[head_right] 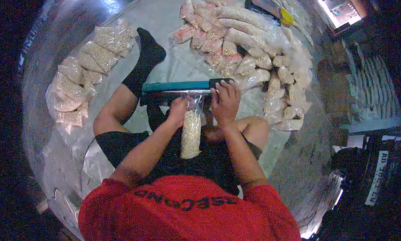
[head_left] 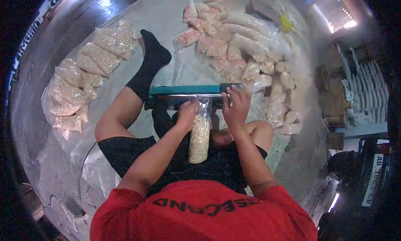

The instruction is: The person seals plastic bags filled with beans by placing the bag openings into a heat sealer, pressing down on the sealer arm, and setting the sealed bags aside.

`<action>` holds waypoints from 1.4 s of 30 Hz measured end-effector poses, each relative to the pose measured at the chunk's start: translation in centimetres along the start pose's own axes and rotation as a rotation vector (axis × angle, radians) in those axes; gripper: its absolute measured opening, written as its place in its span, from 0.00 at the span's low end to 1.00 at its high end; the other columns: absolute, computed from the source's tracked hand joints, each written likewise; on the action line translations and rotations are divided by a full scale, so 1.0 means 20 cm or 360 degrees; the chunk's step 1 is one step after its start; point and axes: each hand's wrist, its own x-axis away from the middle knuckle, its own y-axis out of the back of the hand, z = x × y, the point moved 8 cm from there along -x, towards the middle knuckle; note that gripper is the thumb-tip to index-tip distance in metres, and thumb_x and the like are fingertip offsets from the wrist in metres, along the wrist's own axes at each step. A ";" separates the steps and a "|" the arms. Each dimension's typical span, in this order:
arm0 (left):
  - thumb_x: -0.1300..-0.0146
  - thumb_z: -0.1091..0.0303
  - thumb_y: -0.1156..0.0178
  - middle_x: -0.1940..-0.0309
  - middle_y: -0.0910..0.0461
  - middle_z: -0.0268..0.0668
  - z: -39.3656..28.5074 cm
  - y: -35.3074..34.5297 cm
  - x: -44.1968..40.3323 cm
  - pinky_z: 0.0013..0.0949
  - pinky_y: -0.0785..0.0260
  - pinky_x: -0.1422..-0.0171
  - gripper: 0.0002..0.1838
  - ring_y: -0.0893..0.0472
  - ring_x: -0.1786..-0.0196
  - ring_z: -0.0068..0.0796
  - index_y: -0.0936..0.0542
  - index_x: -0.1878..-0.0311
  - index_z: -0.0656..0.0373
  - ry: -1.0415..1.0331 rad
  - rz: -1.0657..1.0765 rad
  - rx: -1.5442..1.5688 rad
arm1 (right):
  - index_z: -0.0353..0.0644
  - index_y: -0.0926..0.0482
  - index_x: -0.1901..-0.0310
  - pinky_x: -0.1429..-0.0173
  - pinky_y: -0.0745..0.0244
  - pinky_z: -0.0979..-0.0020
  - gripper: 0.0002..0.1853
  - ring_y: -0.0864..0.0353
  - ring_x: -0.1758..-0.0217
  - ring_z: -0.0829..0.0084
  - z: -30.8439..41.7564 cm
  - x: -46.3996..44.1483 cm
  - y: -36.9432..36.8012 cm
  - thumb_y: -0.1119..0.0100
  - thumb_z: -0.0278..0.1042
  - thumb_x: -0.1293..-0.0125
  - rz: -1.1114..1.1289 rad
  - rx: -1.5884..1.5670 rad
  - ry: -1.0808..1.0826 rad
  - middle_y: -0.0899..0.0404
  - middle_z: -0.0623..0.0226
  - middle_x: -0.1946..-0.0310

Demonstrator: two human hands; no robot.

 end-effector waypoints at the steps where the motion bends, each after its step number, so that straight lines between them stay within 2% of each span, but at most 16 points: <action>1: 0.30 0.68 0.43 0.70 0.19 0.35 0.01 0.00 0.00 0.35 0.27 0.61 0.08 0.20 0.68 0.28 0.19 0.63 0.63 -0.0007 0.0005 -0.0003 | 0.41 0.18 0.47 0.29 0.33 0.50 0.19 0.25 0.36 0.46 0.01 0.01 0.01 0.28 0.35 0.39 0.0068 -0.0004 0.0031 0.20 0.56 0.45; 3: 0.29 0.69 0.44 0.67 0.16 0.36 0.03 -0.02 0.01 0.35 0.26 0.56 0.09 0.18 0.63 0.30 0.17 0.61 0.62 0.0036 0.0112 0.0112 | 0.41 0.21 0.40 0.28 0.34 0.49 0.27 0.27 0.35 0.45 0.07 0.07 0.05 0.27 0.37 0.41 0.0113 -0.0016 0.0083 0.23 0.53 0.41; 6: 0.28 0.70 0.44 0.63 0.14 0.37 -0.09 -0.18 0.19 0.35 0.24 0.50 0.08 0.16 0.58 0.30 0.16 0.58 0.61 -0.0603 0.0313 -0.0736 | 0.41 0.47 0.23 0.24 0.37 0.50 0.61 0.35 0.29 0.43 -0.02 0.53 0.02 0.16 0.41 0.56 0.0432 -0.0715 -0.0848 0.41 0.40 0.29; 9: 0.27 0.71 0.44 0.59 0.13 0.36 -0.39 -0.42 0.73 0.35 0.24 0.46 0.08 0.15 0.56 0.29 0.16 0.55 0.60 -0.0677 0.0402 -0.1275 | 0.36 0.41 0.25 0.21 0.42 0.55 0.55 0.38 0.23 0.60 0.08 0.91 -0.09 0.17 0.34 0.52 0.1756 -0.1000 -0.0799 0.36 0.49 0.28; 13: 0.24 0.64 0.42 0.58 0.13 0.38 -0.63 -0.19 0.93 0.39 0.23 0.43 0.11 0.15 0.54 0.33 0.15 0.58 0.61 -0.0839 0.0318 0.0109 | 0.38 0.26 0.36 0.28 0.32 0.63 0.35 0.25 0.35 0.66 0.38 0.70 0.05 0.21 0.36 0.44 0.1701 -0.1511 -0.0629 0.21 0.59 0.40; 15: 0.25 0.49 0.45 0.51 0.16 0.42 -0.88 -0.01 0.98 0.43 0.28 0.36 0.22 0.18 0.48 0.38 0.20 0.49 0.61 -0.0964 -0.0113 -0.0258 | 0.38 0.18 0.47 0.38 0.24 0.65 0.21 0.18 0.47 0.69 0.47 0.68 0.08 0.25 0.38 0.39 0.1778 -0.1660 -0.0883 0.14 0.63 0.51; 17: 0.28 0.36 0.51 0.41 0.22 0.46 -0.64 0.18 0.94 0.47 0.36 0.28 0.34 0.24 0.38 0.43 0.25 0.39 0.61 -0.0371 -0.0085 0.0448 | 0.40 0.14 0.58 0.59 0.19 0.67 0.14 0.15 0.67 0.73 0.54 0.77 0.08 0.31 0.44 0.32 0.2062 -0.1661 -0.1231 0.12 0.68 0.68; 19: 0.31 0.24 0.56 0.30 0.28 0.49 -0.28 0.33 0.93 0.51 0.45 0.19 0.48 0.30 0.27 0.49 0.31 0.28 0.61 0.0365 -0.0036 0.0879 | 0.39 0.15 0.59 0.59 0.19 0.63 0.16 0.15 0.67 0.69 0.74 0.64 0.22 0.34 0.46 0.30 0.2049 -0.1588 -0.1008 0.12 0.66 0.69; 20: 0.29 0.29 0.51 0.33 0.25 0.49 -0.14 0.43 0.91 0.52 0.36 0.24 0.43 0.26 0.30 0.48 0.30 0.30 0.62 0.0631 0.0024 0.0846 | 0.38 0.15 0.56 0.57 0.19 0.63 0.16 0.14 0.64 0.69 0.80 0.64 0.27 0.34 0.46 0.30 0.2036 -0.1658 -0.0768 0.12 0.66 0.66; 23: 0.25 0.47 0.47 0.39 0.22 0.47 -0.40 0.44 0.84 0.49 0.27 0.31 0.31 0.22 0.35 0.45 0.29 0.32 0.65 0.0109 0.0215 0.0379 | 0.37 0.17 0.50 0.50 0.19 0.62 0.18 0.15 0.57 0.69 0.82 0.49 0.45 0.32 0.44 0.32 0.2048 -0.1898 -0.0351 0.12 0.66 0.59; 26: 0.27 0.62 0.44 0.43 0.20 0.47 -1.22 0.32 0.90 0.47 0.24 0.36 0.24 0.19 0.42 0.43 0.28 0.35 0.68 -0.0491 -0.0296 0.0012 | 0.40 0.16 0.50 0.53 0.19 0.67 0.14 0.15 0.59 0.73 0.20 0.36 0.33 0.31 0.36 0.34 0.1324 -0.2648 -0.1098 0.13 0.66 0.61; 27: 0.29 0.64 0.41 0.46 0.19 0.47 -1.42 0.31 0.86 0.46 0.23 0.39 0.23 0.17 0.47 0.43 0.27 0.37 0.68 -0.0697 -0.0281 0.0107 | 0.40 0.15 0.56 0.60 0.20 0.67 0.11 0.16 0.66 0.73 -0.14 0.16 0.40 0.34 0.38 0.31 0.0796 -0.1468 -0.1094 0.14 0.65 0.67; 30: 0.33 0.70 0.34 0.49 0.18 0.42 -2.02 0.26 0.80 0.37 0.22 0.46 0.26 0.16 0.51 0.36 0.28 0.35 0.68 -0.1779 -0.0444 -0.0829 | 0.38 0.16 0.61 0.58 0.21 0.61 0.12 0.15 0.64 0.63 -0.88 -0.06 0.26 0.33 0.39 0.34 -0.0146 -0.0773 -0.1069 0.15 0.57 0.66; 33: 0.32 0.71 0.35 0.47 0.19 0.43 -2.16 0.37 0.51 0.37 0.25 0.40 0.25 0.18 0.47 0.35 0.28 0.35 0.69 -0.1606 -0.0952 -0.1513 | 0.40 0.19 0.55 0.47 0.24 0.55 0.14 0.18 0.53 0.54 -1.27 -0.20 0.05 0.32 0.36 0.39 -0.0356 -0.0232 -0.0931 0.18 0.53 0.56; 35: 0.32 0.71 0.35 0.42 0.21 0.45 -2.12 0.36 0.45 0.37 0.31 0.32 0.25 0.21 0.40 0.35 0.28 0.35 0.69 -0.2055 -0.1030 -0.1947 | 0.37 0.23 0.49 0.35 0.33 0.51 0.18 0.27 0.44 0.45 -1.28 -0.33 0.00 0.39 0.29 0.43 -0.0559 0.0100 -0.0628 0.23 0.46 0.52; 42: 0.31 0.68 0.37 0.45 0.18 0.50 -1.16 -0.10 0.68 0.43 0.34 0.29 0.15 0.20 0.40 0.49 0.20 0.44 0.64 -0.1271 -0.0783 -0.2192 | 0.37 0.19 0.54 0.43 0.27 0.49 0.12 0.21 0.51 0.46 -1.48 -0.42 -0.02 0.41 0.30 0.39 -0.0568 -0.0133 -0.0822 0.18 0.48 0.56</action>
